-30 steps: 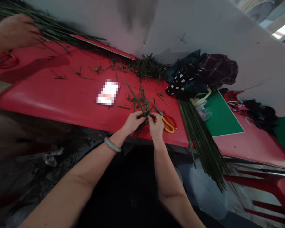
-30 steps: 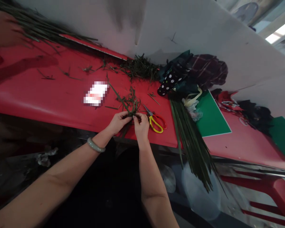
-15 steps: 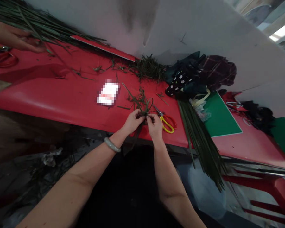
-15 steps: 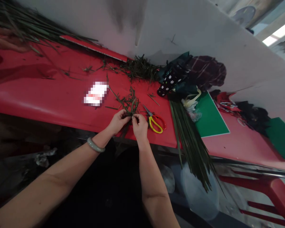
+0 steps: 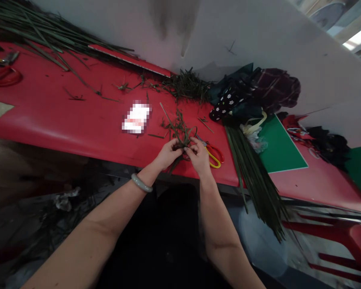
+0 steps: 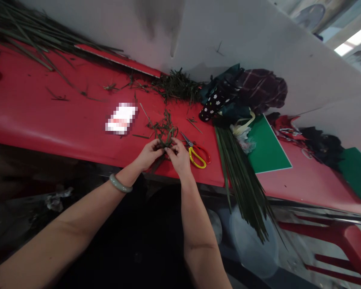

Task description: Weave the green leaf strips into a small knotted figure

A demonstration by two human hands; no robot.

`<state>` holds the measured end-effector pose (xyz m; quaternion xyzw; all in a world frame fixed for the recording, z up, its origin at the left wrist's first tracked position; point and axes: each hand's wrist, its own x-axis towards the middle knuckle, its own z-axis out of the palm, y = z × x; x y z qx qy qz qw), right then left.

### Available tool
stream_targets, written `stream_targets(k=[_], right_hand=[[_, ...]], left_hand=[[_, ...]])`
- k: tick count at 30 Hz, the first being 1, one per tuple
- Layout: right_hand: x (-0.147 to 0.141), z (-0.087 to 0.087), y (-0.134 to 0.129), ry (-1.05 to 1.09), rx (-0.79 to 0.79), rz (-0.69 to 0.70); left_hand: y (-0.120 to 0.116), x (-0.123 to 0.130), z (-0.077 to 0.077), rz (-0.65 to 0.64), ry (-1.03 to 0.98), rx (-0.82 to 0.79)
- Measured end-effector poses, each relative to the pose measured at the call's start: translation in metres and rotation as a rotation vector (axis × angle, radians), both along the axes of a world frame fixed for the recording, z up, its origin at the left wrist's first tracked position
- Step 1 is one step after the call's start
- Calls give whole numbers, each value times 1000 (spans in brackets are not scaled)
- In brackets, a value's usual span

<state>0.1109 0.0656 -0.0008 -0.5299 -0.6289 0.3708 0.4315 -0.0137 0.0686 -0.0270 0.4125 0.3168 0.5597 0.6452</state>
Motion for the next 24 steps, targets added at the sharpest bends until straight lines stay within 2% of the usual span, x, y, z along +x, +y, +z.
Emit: stream_targets(k=[5,10,12,15,20,24], right_hand=[[10,6,5,-152,-4,101],[13,23,7,-550,108,178],[11,28,5,-676,157,131],[7,28,1,-746,223,-8],[8,13,3,-683,285,-208],[7,3,7,-604,297,-216]], left_hand=[[-1,-1,1,-1,48,-10],[-1,-2,0,-3,83,29],[0,-1,-1,3,72,35],[1,0,-1,30,46,33],[1,1,0,51,28,-39],[0,-1,6,49,4,-68]])
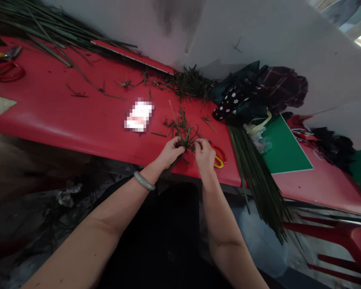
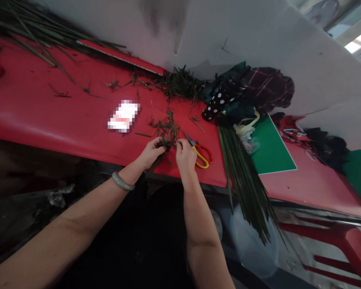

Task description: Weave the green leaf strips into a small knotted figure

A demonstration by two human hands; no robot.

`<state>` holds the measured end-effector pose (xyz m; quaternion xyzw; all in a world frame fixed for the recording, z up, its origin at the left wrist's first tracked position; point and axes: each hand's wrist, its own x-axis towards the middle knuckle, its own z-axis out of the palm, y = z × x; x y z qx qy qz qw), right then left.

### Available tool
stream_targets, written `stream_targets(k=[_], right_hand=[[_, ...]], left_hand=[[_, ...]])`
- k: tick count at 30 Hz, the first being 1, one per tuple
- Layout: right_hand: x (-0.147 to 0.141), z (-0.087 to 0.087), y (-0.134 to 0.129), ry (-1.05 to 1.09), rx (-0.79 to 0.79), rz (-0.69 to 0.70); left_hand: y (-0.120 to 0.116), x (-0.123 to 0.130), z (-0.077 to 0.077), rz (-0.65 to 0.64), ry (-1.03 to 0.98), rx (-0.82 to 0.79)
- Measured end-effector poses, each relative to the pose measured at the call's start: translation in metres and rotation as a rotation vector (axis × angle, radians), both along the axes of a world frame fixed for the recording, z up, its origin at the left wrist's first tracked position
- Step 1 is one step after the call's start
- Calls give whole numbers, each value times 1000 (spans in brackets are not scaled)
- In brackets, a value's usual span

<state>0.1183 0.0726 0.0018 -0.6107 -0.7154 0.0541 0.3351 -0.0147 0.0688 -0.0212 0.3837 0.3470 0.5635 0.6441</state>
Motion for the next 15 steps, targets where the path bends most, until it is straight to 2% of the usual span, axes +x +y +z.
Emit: stream_targets(k=[7,12,15], right_hand=[[-14,4,1,26,-12,132],[-13,6,2,-10,10,153],[-8,5,3,8,42,106]], left_hand=[[0,-5,4,-57,-47,-20],[1,-4,1,-75,-58,-79],[0,-3,2,-85,-6,-60]])
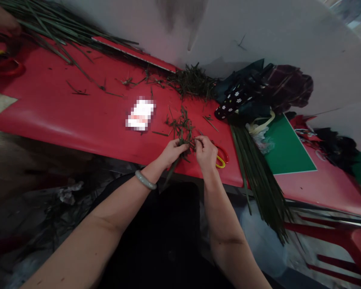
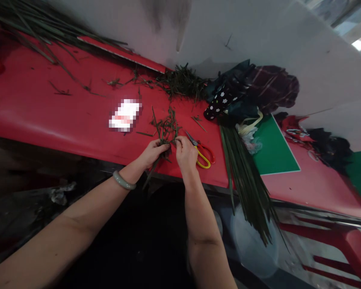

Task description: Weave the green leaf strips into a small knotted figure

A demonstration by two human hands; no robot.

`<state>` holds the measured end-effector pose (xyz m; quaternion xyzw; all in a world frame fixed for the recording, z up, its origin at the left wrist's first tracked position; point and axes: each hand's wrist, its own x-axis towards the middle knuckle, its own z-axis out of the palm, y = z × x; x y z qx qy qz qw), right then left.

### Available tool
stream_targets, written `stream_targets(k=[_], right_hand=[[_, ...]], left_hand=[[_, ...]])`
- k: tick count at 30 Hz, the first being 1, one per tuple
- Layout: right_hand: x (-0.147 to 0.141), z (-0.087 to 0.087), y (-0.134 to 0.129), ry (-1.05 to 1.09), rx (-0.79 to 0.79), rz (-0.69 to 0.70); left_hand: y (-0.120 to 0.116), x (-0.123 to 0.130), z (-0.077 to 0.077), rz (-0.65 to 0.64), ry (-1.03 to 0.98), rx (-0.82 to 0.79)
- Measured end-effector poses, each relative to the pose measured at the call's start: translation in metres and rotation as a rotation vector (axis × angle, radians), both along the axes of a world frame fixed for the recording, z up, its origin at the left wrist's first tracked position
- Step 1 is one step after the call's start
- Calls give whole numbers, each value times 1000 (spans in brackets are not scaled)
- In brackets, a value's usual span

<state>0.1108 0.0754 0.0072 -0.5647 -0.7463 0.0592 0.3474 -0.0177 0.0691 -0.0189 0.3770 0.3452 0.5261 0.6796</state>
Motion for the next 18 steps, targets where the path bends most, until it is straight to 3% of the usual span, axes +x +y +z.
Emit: stream_targets(k=[6,13,18], right_hand=[[1,-2,-1,87,29,-84],[-9,2,5,145,83,-50],[-8,1,4,182,55,-56]], left_hand=[[0,2,1,-77,141,40],[1,0,-2,-147,177,49],[-1,-1,1,-88,95,68]])
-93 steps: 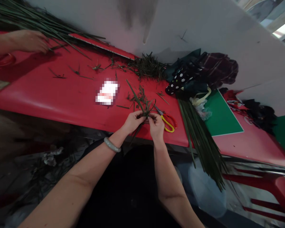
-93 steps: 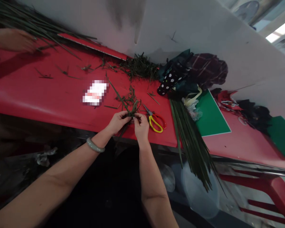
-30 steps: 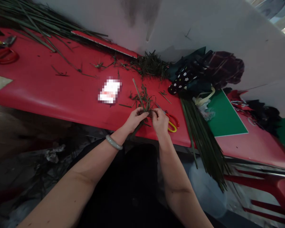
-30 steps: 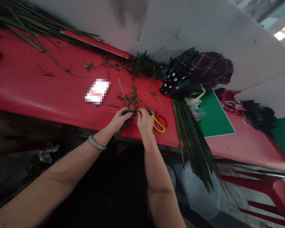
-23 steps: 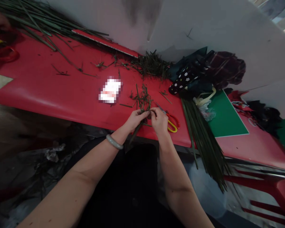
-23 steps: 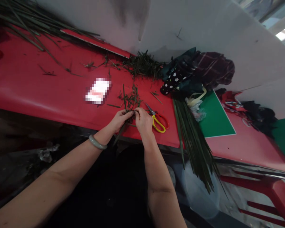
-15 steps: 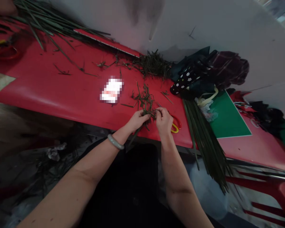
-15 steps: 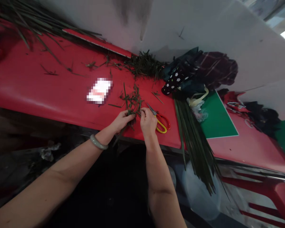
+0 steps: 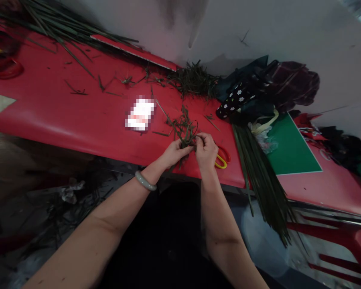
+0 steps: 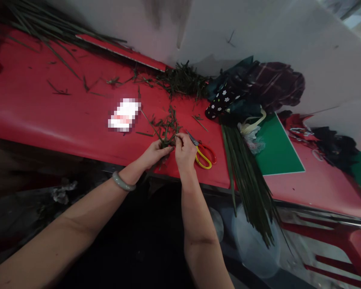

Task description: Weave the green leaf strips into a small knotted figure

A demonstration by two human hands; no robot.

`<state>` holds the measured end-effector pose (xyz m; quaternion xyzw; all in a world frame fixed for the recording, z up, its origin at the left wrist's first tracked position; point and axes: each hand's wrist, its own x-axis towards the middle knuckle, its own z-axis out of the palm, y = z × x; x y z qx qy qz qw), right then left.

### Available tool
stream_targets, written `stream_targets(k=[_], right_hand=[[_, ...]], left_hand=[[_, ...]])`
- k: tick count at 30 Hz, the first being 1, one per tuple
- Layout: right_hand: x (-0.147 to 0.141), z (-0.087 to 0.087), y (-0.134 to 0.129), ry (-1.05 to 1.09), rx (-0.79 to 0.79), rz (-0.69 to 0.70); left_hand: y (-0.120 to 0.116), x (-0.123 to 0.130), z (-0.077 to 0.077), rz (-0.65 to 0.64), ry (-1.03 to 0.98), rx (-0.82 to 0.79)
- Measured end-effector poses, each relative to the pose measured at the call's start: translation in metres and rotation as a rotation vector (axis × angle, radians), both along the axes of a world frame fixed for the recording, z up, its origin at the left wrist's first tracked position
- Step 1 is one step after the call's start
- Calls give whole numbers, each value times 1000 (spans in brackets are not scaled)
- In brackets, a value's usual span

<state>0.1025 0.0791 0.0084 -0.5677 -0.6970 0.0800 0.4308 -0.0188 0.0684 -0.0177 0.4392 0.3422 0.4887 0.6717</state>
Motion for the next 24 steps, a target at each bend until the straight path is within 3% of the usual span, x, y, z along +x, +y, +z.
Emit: stream_targets(k=[8,16,24], right_hand=[[2,-3,-5,89,-55,32],[6,0,0,144,19,-35],[3,-17,-1,648,-195,72]], left_hand=[[0,-2,-1,-6,-148,-69],[3,-3,-4,-9,-104,-68],[2,-4,-7,-5,-142,-81]])
